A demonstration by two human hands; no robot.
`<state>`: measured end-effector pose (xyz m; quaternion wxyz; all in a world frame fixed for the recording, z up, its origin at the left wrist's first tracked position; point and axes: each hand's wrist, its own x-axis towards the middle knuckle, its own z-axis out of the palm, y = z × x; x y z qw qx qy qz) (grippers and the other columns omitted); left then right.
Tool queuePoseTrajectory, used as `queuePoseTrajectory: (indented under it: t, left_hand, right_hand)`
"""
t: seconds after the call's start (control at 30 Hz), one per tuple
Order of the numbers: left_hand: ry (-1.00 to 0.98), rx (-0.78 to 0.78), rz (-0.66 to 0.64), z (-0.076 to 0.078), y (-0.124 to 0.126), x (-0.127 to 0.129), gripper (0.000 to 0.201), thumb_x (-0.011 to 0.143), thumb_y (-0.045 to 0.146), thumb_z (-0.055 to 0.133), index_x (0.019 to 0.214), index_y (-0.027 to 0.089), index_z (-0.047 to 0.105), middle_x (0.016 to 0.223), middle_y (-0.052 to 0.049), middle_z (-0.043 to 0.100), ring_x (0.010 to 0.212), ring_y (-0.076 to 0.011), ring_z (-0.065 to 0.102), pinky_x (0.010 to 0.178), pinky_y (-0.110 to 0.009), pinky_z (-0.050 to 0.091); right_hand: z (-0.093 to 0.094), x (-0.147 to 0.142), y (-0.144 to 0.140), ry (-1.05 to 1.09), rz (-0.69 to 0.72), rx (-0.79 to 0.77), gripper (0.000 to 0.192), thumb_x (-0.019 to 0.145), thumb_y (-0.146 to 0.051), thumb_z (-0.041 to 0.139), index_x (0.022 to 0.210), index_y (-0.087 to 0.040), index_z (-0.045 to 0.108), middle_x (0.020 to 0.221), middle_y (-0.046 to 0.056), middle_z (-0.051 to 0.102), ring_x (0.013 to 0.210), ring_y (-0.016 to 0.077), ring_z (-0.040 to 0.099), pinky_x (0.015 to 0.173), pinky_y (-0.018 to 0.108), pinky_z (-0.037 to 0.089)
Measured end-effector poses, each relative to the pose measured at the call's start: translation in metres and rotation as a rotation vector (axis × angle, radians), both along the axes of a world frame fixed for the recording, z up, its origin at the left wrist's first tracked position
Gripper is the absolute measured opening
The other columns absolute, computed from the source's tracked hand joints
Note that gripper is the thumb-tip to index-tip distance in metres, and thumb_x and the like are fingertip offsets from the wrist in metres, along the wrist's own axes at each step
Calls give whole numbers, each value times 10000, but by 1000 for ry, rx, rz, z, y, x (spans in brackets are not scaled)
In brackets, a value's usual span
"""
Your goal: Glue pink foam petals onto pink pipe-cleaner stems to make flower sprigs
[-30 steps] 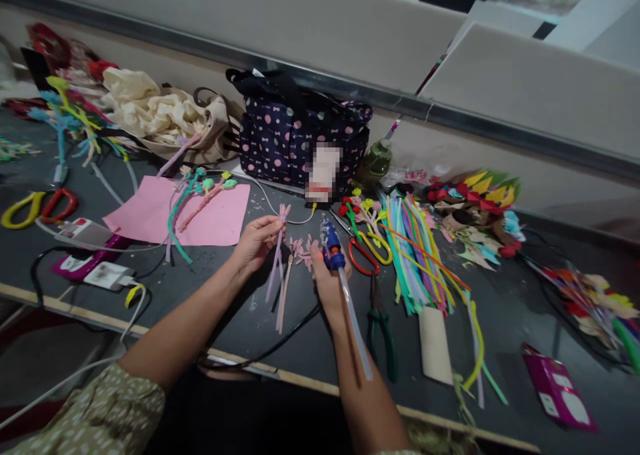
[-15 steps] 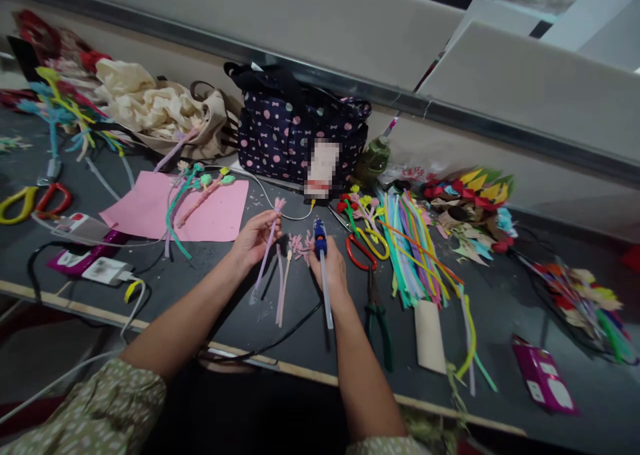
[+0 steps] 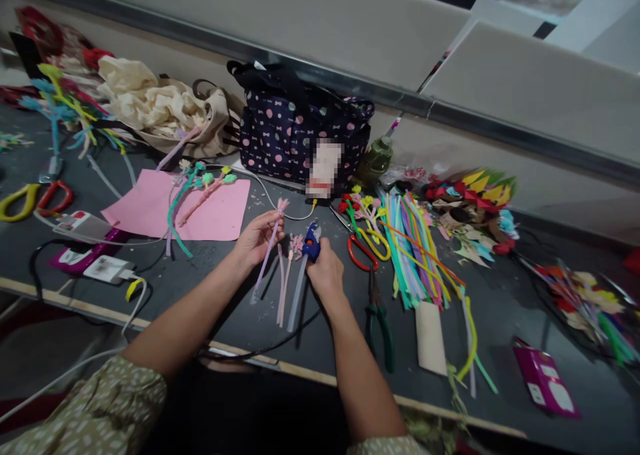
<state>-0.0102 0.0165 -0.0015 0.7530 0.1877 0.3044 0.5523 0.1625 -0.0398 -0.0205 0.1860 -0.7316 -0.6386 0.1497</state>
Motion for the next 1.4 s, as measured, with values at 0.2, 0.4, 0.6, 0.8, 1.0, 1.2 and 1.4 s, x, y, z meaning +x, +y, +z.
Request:
queuePoseTrajectory:
  t: [0.2, 0.4, 0.6, 0.8, 1.0, 1.2, 1.4]
  left_hand:
    - [29, -9, -37, 1, -2, 2, 155, 675, 156, 759, 795, 121, 667, 644, 5, 626, 509, -71, 574, 554, -205, 551]
    - [24, -4, -37, 0, -1, 2, 151, 683, 141, 750, 808, 116, 669, 656, 4, 630, 515, -73, 588, 552, -198, 559]
    - [31, -5, -57, -2, -1, 2, 104, 721, 122, 711, 814, 100, 669, 663, -3, 636, 517, -76, 596, 556, -204, 567]
    - [32, -3, -154, -2, -4, 4, 112, 742, 105, 703, 849, 93, 672, 711, -32, 673, 566, -97, 638, 575, -207, 570]
    - [42, -15, -283, -2, -9, 9, 119, 782, 101, 675, 899, 83, 672, 892, -105, 726, 638, -124, 680, 580, -220, 582]
    - [37, 1, -408, -6, -11, 12, 120, 816, 114, 644, 931, 86, 667, 1024, -153, 727, 741, -163, 717, 605, -228, 589]
    - [55, -19, -421, -5, -12, 15, 105, 819, 82, 619, 914, 82, 664, 947, -139, 740, 778, -190, 730, 644, -250, 598]
  right_hand:
    - [-1, 13, 1, 278, -9, 114, 257, 812, -444, 565, 940, -238, 479, 787, 10, 636, 662, 184, 605, 572, 253, 371]
    - [-3, 2, 2, 79, 14, -12, 282, 790, -396, 633, 985, -237, 504, 854, 42, 658, 774, 217, 630, 601, 255, 356]
    - [-6, 3, 2, 114, -27, 43, 231, 797, -364, 617, 966, -227, 540, 762, 26, 635, 700, 206, 604, 583, 261, 346]
    - [-4, 9, 5, 842, -87, 284, 243, 745, -417, 664, 822, -193, 606, 708, 0, 625, 588, 149, 566, 599, 288, 452]
    - [5, 5, 4, 1065, -78, 320, 199, 701, -359, 732, 779, -184, 680, 752, 11, 666, 668, 155, 598, 697, 326, 496]
    - [6, 2, 2, 1122, -122, 298, 237, 682, -362, 775, 800, -191, 661, 755, 8, 672, 659, 166, 626, 671, 337, 532]
    - [11, -2, -2, 1094, -106, 345, 252, 681, -366, 783, 782, -185, 639, 777, 28, 674, 703, 174, 646, 707, 352, 555]
